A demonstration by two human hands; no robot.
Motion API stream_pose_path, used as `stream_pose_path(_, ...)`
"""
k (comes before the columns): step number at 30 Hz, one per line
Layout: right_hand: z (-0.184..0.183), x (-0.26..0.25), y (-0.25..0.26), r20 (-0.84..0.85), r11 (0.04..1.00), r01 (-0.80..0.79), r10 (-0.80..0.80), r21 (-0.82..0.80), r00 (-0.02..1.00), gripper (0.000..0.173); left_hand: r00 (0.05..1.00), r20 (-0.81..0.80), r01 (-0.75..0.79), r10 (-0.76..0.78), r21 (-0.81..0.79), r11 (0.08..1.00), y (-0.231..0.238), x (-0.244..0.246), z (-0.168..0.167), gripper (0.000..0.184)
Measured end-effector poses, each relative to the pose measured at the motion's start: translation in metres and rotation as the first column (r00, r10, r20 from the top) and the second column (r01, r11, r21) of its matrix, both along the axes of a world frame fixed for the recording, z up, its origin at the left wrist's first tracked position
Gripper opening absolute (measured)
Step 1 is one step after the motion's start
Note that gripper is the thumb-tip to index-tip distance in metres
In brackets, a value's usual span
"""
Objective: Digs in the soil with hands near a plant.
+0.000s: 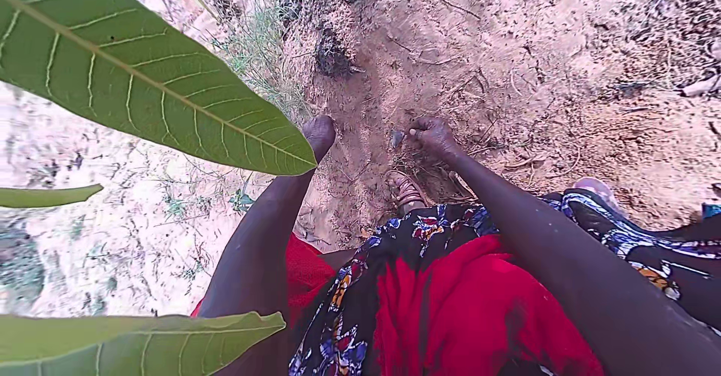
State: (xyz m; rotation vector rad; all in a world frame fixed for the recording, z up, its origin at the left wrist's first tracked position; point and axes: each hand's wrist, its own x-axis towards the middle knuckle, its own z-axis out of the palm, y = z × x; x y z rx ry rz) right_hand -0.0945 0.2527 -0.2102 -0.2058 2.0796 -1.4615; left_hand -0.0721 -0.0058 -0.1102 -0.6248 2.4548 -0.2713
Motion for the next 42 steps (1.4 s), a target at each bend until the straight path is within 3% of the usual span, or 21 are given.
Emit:
stream_pose_path(5, 0.0, 0.002, -0.002, -0.027, 1.0, 0.021, -0.021, -0.003, 0.999, 0.018, 0.961, 0.249, 0.11, -0.122, 0.063, 0.992, 0.032, 0.055, 0.035, 0.035)
stream_pose_path(8, 0.0, 0.001, -0.002, -0.023, 1.0, 0.022, -0.023, -0.019, 0.999, 0.018, 0.958, 0.273, 0.071, -0.082, 0.051, 0.996, 0.027, 0.065, 0.037, 0.034)
stream_pose_path(13, -0.003, 0.0, -0.002, -0.016, 1.0, 0.025, -0.025, 0.006, 1.0, 0.017, 0.987, 0.136, 0.064, -0.088, 0.17, 0.983, 0.025, 0.076, 0.005, 0.037)
stream_pose_path(18, 0.002, 0.0, -0.004, 0.005, 0.999, 0.025, -0.025, 0.023, 1.0, 0.017, 0.922, 0.27, 0.21, -0.279, 0.258, 0.943, 0.058, 0.098, -0.001, 0.035)
stream_pose_path(20, 0.0, 0.0, -0.002, 0.017, 1.0, 0.026, -0.026, 0.01, 1.0, 0.017, 0.886, 0.125, 0.417, -0.446, 0.206, 0.885, 0.051, 0.098, -0.007, 0.029)
stream_pose_path(22, 0.0, -0.001, -0.002, 0.011, 1.0, 0.024, -0.024, -0.003, 1.0, 0.017, 0.749, -0.1, 0.661, -0.655, 0.047, 0.749, 0.031, 0.091, -0.019, 0.02)
stream_pose_path(24, 0.0, -0.001, -0.004, 0.011, 1.0, 0.027, -0.027, -0.014, 1.0, 0.017, 0.695, -0.058, 0.706, -0.717, -0.131, 0.696, 0.019, 0.075, -0.021, 0.026)
stream_pose_path(26, -0.002, 0.0, -0.005, 0.017, 1.0, 0.027, -0.027, -0.009, 0.999, 0.017, 0.774, 0.003, 0.622, -0.633, -0.196, 0.758, 0.01, 0.064, -0.024, 0.031)
stream_pose_path(29, -0.001, -0.001, -0.003, 0.012, 1.0, 0.03, -0.03, 0.007, 0.999, 0.017, 0.984, 0.075, 0.166, -0.164, -0.029, 0.986, 0.006, 0.055, -0.023, 0.04)
stream_pose_path(32, -0.002, 0.001, -0.004, 0.0, 0.999, 0.035, -0.035, 0.001, 0.999, 0.017, 0.994, -0.014, -0.109, 0.111, 0.077, 0.991, -0.008, 0.057, -0.034, 0.052)
stream_pose_path(35, -0.002, 0.001, -0.004, 0.011, 0.999, 0.045, -0.045, -0.03, 0.999, 0.017, 0.979, -0.078, -0.186, 0.19, 0.056, 0.981, -0.006, 0.052, -0.025, 0.055)
stream_pose_path(39, 0.001, 0.001, -0.004, 0.043, 0.998, 0.044, -0.043, -0.033, 0.998, 0.018, 0.985, 0.009, -0.17, 0.17, 0.122, 0.978, -0.006, 0.05, -0.019, 0.042)
stream_pose_path(42, -0.002, 0.002, -0.003, 0.028, 0.997, 0.042, -0.04, -0.066, 0.999, 0.017, 0.99, -0.026, -0.13, 0.138, 0.198, 0.972, 0.003, 0.059, -0.023, 0.037)
